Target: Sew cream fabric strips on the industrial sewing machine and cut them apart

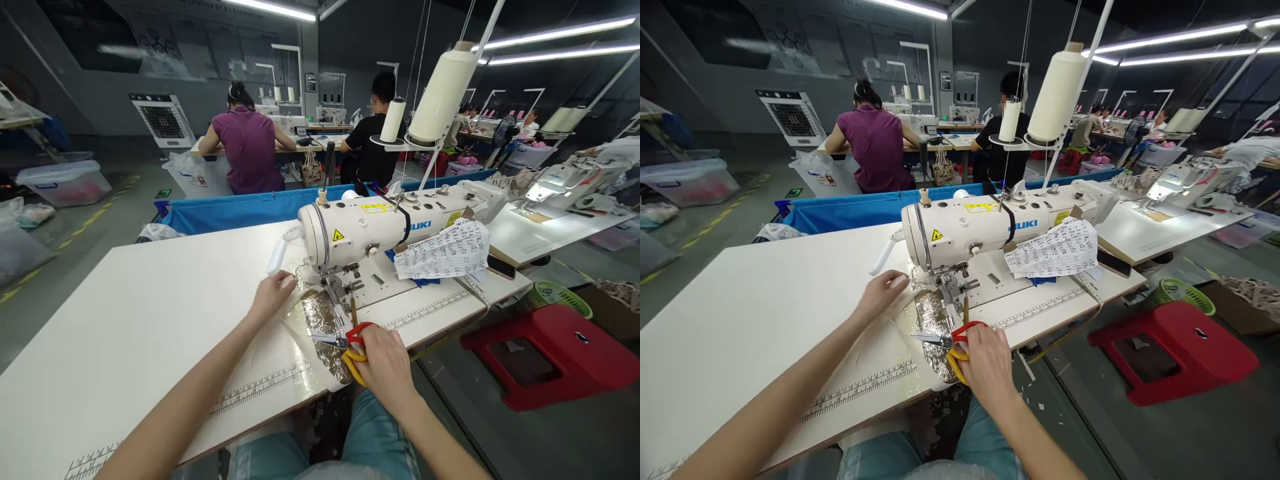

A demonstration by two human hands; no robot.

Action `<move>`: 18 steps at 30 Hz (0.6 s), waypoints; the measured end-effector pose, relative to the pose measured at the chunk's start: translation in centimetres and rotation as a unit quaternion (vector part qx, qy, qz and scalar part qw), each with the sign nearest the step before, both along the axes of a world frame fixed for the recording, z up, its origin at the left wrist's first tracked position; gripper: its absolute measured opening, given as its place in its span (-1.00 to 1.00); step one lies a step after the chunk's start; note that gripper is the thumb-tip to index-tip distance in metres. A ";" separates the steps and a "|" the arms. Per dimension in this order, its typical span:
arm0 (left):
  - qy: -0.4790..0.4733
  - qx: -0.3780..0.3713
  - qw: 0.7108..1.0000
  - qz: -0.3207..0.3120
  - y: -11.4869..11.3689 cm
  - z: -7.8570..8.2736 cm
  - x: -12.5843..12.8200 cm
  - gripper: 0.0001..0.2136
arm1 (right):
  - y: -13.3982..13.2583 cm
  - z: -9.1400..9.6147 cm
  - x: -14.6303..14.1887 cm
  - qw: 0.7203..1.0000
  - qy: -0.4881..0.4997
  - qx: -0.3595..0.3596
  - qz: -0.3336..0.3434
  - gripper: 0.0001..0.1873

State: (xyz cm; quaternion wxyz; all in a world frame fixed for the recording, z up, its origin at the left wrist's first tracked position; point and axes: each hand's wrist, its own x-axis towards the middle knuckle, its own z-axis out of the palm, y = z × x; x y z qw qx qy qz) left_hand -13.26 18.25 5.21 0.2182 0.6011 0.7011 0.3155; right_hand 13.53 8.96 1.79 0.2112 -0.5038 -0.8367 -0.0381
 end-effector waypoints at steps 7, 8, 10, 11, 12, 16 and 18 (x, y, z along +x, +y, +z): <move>0.112 -0.007 0.992 -0.054 4.9 -2.0 2.9 -0.76 | 1.3 -0.5 -0.9 0.999 0.014 0.026 -0.032 -0.81; 0.121 -0.011 0.991 -0.061 5.3 -2.2 3.1 -0.79 | 1.5 -0.5 -0.8 0.998 0.038 0.032 -0.035 -0.83; 0.138 -0.020 0.987 -0.074 5.8 -2.5 3.3 -0.84 | 1.9 -0.5 -0.6 0.993 0.093 0.044 -0.054 -0.86; 0.146 -0.023 0.986 -0.080 6.0 -2.6 3.4 -0.86 | 2.1 -0.4 -0.6 0.989 0.122 0.044 -0.069 -0.87; 0.154 -0.026 0.984 -0.085 6.1 -2.8 3.5 -0.88 | 2.2 -0.4 -0.6 0.984 0.150 0.037 -0.085 -0.88; 0.191 -0.025 0.976 -0.101 6.0 -3.1 3.5 -0.88 | 1.9 -0.1 -1.7 0.967 0.233 -0.019 -0.097 -0.88; 0.210 -0.021 0.971 -0.110 5.7 -2.9 3.4 -0.85 | 1.6 0.0 -2.9 0.970 0.237 -0.026 -0.052 -0.88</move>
